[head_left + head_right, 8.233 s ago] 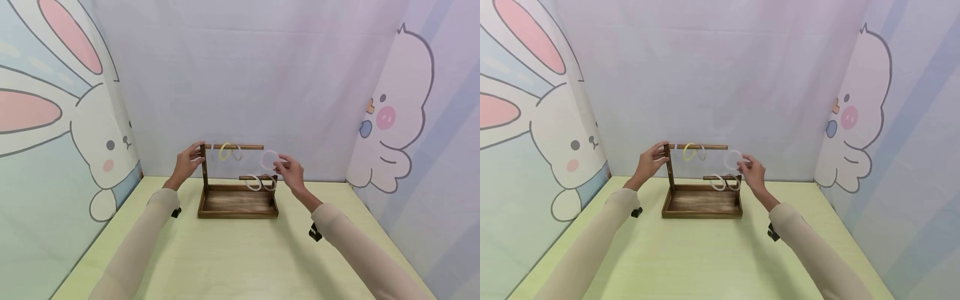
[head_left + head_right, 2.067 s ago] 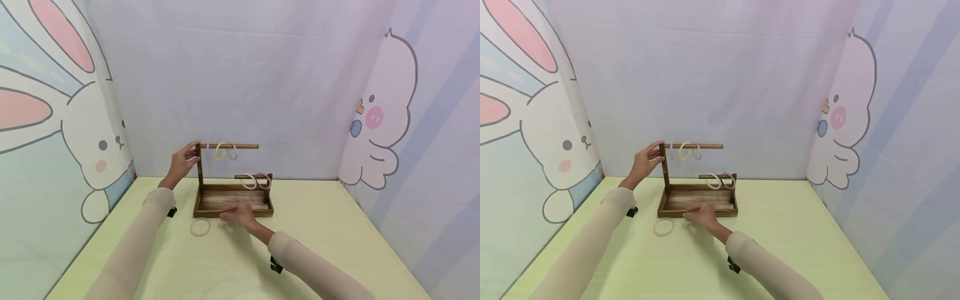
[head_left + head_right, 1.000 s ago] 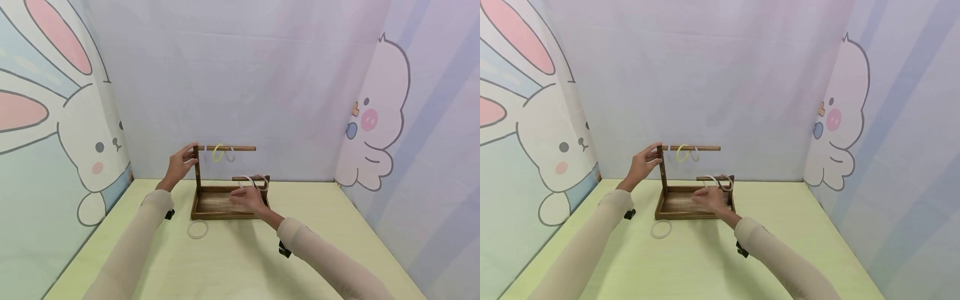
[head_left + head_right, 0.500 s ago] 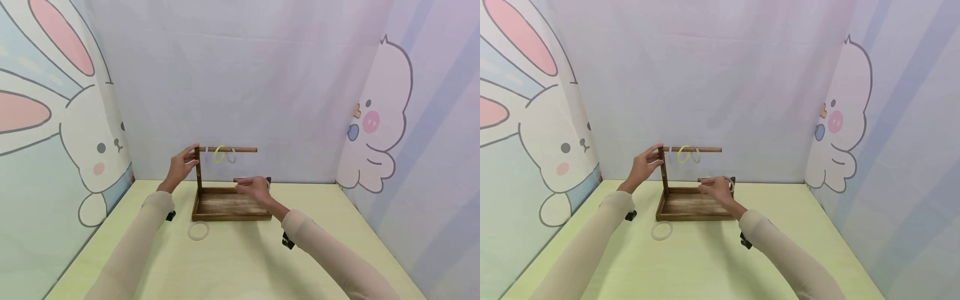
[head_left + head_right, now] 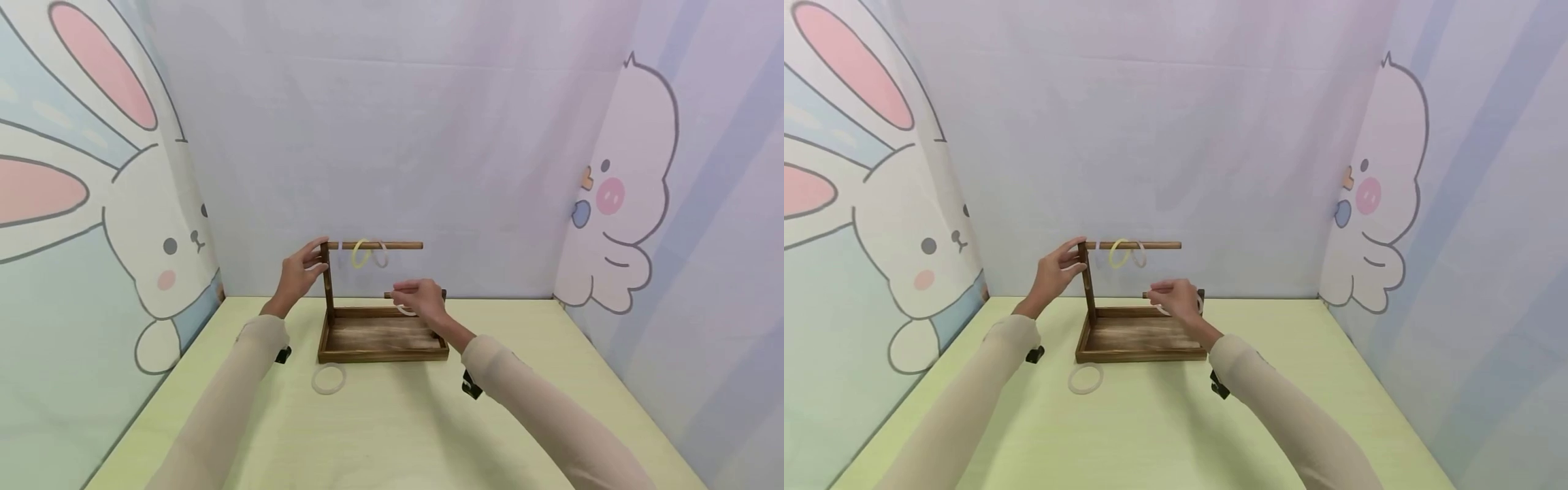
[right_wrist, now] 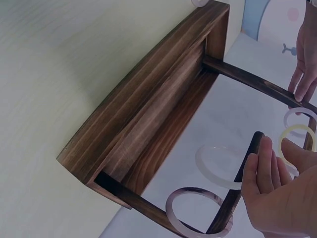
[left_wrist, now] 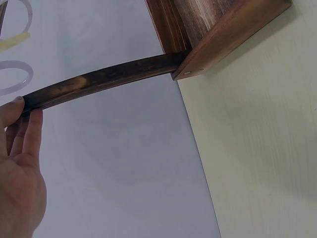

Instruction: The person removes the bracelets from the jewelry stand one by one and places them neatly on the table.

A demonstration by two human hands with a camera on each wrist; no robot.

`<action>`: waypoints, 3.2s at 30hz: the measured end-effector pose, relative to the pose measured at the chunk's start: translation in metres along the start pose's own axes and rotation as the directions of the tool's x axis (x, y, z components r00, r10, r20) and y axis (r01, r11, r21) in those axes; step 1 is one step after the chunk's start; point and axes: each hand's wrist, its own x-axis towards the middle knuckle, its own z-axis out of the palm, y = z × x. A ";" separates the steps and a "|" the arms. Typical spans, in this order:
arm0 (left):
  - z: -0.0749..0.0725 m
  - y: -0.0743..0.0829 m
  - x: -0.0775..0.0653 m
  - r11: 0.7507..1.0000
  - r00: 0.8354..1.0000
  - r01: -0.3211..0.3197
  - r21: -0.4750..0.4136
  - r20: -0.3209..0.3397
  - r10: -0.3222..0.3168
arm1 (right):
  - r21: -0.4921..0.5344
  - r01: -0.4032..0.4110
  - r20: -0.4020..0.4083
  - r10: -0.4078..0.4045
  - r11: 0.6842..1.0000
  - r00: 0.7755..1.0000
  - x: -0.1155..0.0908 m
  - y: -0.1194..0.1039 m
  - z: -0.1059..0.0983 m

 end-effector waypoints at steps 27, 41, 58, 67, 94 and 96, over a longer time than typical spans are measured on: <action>0.001 0.000 -0.003 1.000 1.000 0.007 -0.008 -0.026 -0.008 | -0.129 0.067 -0.065 -0.075 0.989 0.995 0.028 -0.006 0.004; 0.003 0.002 0.000 1.000 1.000 0.016 -0.014 -0.010 -0.016 | -0.169 0.056 -0.122 -0.077 0.984 0.990 0.045 -0.013 0.006; 0.004 -0.003 0.001 0.999 1.000 0.006 -0.033 -0.020 -0.007 | -0.144 0.067 -0.155 -0.089 0.987 0.984 0.058 -0.016 0.012; 0.004 0.000 0.000 1.000 1.000 -0.010 -0.008 -0.025 0.009 | -0.140 0.090 -0.151 -0.111 0.986 0.982 0.059 -0.021 0.014; 0.001 0.002 -0.002 1.000 1.000 -0.020 -0.004 -0.015 0.020 | -0.130 0.129 -0.168 -0.150 0.983 0.974 0.057 -0.018 0.018; 0.001 0.002 -0.003 1.000 1.000 -0.020 0.000 -0.014 0.020 | -0.127 0.128 -0.168 -0.149 0.984 0.974 0.057 -0.018 0.018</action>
